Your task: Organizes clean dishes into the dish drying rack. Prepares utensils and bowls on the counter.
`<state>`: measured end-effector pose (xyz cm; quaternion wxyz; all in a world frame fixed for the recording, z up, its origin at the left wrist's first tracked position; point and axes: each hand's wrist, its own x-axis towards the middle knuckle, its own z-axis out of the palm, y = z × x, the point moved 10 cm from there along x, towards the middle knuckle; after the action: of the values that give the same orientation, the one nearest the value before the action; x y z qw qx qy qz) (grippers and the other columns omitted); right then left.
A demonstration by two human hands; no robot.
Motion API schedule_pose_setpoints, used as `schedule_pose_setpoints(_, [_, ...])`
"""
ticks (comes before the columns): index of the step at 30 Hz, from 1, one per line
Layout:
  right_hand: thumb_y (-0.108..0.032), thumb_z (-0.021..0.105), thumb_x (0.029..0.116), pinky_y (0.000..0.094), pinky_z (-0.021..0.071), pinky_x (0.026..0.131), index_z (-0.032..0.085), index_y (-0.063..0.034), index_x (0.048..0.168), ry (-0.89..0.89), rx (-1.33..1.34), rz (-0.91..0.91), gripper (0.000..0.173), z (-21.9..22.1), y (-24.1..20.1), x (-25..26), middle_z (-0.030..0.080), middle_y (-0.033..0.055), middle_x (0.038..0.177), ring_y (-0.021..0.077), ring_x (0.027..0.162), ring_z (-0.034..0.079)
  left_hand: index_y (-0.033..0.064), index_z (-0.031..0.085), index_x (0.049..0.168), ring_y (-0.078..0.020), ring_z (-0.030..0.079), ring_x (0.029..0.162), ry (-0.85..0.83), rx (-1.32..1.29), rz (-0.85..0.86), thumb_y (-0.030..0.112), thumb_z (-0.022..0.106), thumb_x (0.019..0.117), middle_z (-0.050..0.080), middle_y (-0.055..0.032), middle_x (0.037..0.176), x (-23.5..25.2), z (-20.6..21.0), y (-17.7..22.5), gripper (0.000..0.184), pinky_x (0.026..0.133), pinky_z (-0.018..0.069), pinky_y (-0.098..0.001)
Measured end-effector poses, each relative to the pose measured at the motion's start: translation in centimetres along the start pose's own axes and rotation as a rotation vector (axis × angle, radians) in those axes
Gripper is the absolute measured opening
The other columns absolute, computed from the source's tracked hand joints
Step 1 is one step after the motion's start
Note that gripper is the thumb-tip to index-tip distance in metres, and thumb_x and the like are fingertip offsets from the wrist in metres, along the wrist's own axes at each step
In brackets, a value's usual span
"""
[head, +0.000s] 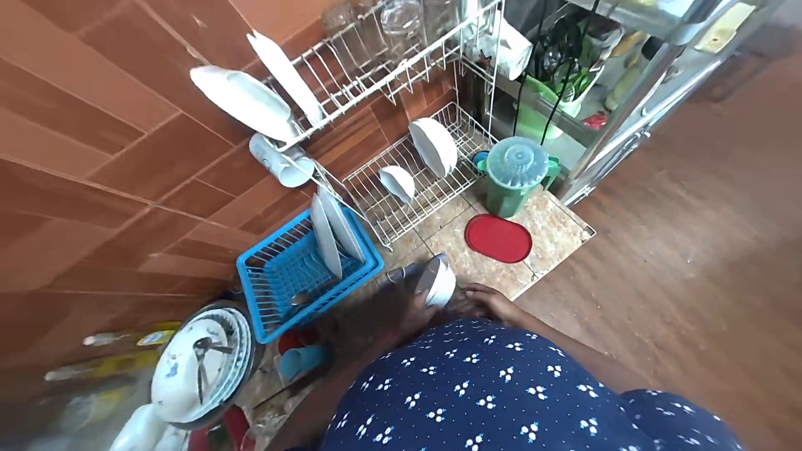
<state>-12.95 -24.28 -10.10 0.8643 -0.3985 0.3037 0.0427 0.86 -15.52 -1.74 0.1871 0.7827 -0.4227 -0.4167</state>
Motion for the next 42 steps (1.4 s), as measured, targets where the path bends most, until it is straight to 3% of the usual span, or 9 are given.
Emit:
schedule_pose_setpoints(3, [-0.027, 0.044, 0.1098, 0.0415, 0.0613, 0.081, 0.048, -0.0057, 0.145, 0.074, 0.048, -0.024, 0.041, -2.4, -1.4, 0.0, 0.069, 0.0141, 0.122, 0.0248, 0.093, 0.073, -0.0061, 0.053, 0.135, -0.0177, 0.069, 0.109, 0.16, -0.559, -0.057, 0.009, 0.071, 0.0944, 0.069, -0.0159, 0.121, 1.2, -4.3, 3.0, 0.047, 0.099, 0.0567, -0.0358])
schedule_pose_setpoints(5, [-0.027, 0.043, 0.11, 0.0413, 0.0614, 0.078, 0.051, -0.0044, 0.141, 0.123, 0.073, -0.036, 0.039, -4.0, -2.4, 0.0, 0.071, 0.0137, 0.116, 0.0248, 0.089, 0.073, -0.0075, 0.051, 0.136, -0.0223, 0.07, 0.107, 0.243, -0.847, 0.043, 0.002, 0.062, 0.0978, 0.069, -0.0174, 0.119, 2.9, -7.5, 5.5, 0.041, 0.095, 0.0595, -0.0404])
schedule_pose_setpoints(13, [-0.025, 0.043, 0.1105, 0.0398, 0.0609, 0.072, 0.055, -0.001, 0.133, 0.265, 0.113, -0.047, 0.035, -8.7, -5.8, 1.0, 0.072, 0.0142, 0.108, 0.0244, 0.082, 0.072, 0.0075, 0.045, 0.145, -0.0264, 0.068, 0.11, 0.539, -1.23, 0.256, 0.015, 0.058, 0.1035, 0.066, -0.0148, 0.126, 14.0, -19.1, 11.0, 0.044, 0.093, 0.0583, -0.0478])
schedule_pose_setpoints(20, [-0.025, 0.041, 0.1111, 0.0384, 0.0599, 0.071, 0.057, -0.0002, 0.13, 0.318, 0.107, -0.017, 0.035, -11.6, -6.4, 0.8, 0.072, 0.0135, 0.104, 0.0222, 0.08, 0.071, 0.0078, 0.049, 0.142, -0.0254, 0.067, 0.11, 0.658, -1.186, 0.13, 0.021, 0.066, 0.1, 0.066, -0.0142, 0.127, 22.0, -19.8, 8.3, 0.047, 0.092, 0.0573, -0.047])
schedule_pose_setpoints(27, [-0.024, 0.046, 0.1098, 0.0362, 0.0603, 0.072, 0.06, -0.0003, 0.126, 0.254, -0.003, 0.002, 0.032, -9.8, -8.1, 2.8, 0.072, 0.0124, 0.105, 0.0203, 0.081, 0.071, 0.0037, 0.048, 0.145, -0.027, 0.059, 0.127, 0.666, -0.933, -0.037, 0.034, 0.07, 0.0972, 0.06, -0.0178, 0.138, 25.1, -18.5, 6.1, 0.061, 0.107, 0.0493, -0.0496])
schedule_pose_setpoints(34, [-0.021, 0.043, 0.1096, 0.0363, 0.0611, 0.075, 0.058, 0.0024, 0.128, 0.077, -0.099, -0.109, 0.034, -5.2, -13.2, 5.0, 0.073, 0.0139, 0.108, 0.0207, 0.083, 0.072, 0.0076, 0.044, 0.149, -0.0288, 0.058, 0.126, 0.477, -0.803, 0.002, 0.023, 0.069, 0.0983, 0.057, -0.0165, 0.142, 21.3, -17.9, 7.1, 0.059, 0.104, 0.0493, -0.0497])
schedule_pose_setpoints(38, [-0.021, 0.041, 0.1093, 0.0385, 0.0622, 0.074, 0.059, 0.0035, 0.128, 0.071, -0.057, -0.143, 0.035, -5.4, -13.8, 4.6, 0.072, 0.0155, 0.107, 0.0232, 0.082, 0.073, 0.0006, 0.056, 0.134, -0.0257, 0.066, 0.111, 0.724, -0.765, 0.041, 0.012, 0.055, 0.1045, 0.061, -0.0168, 0.133, 16.3, -20.9, 3.5, 0.032, 0.095, 0.0564, -0.0443])
schedule_pose_setpoints(40, [-0.021, 0.041, 0.1096, 0.0387, 0.0624, 0.073, 0.06, 0.0038, 0.127, 0.1, -0.035, -0.118, 0.036, -5.9, -13.1, 4.6, 0.073, 0.0156, 0.106, 0.0235, 0.08, 0.073, -0.0007, 0.051, 0.134, -0.0267, 0.065, 0.105, 0.85, -0.819, -0.046, 0.015, 0.059, 0.1033, 0.058, -0.0192, 0.13, 15.4, -21.4, 0.8, 0.035, 0.089, 0.057, -0.0434])
schedule_pose_setpoints(42, [-0.02, 0.042, 0.1098, 0.0379, 0.062, 0.071, 0.06, 0.004, 0.125, 0.139, -0.053, -0.085, 0.034, -5.8, -12.2, 4.6, 0.072, 0.015, 0.103, 0.0224, 0.079, 0.072, 0.0005, 0.045, 0.143, -0.0306, 0.062, 0.116, 0.801, -0.819, -0.115, 0.023, 0.062, 0.1024, 0.055, -0.0219, 0.138, 16.4, -20.7, -0.4, 0.05, 0.095, 0.0547, -0.0469])
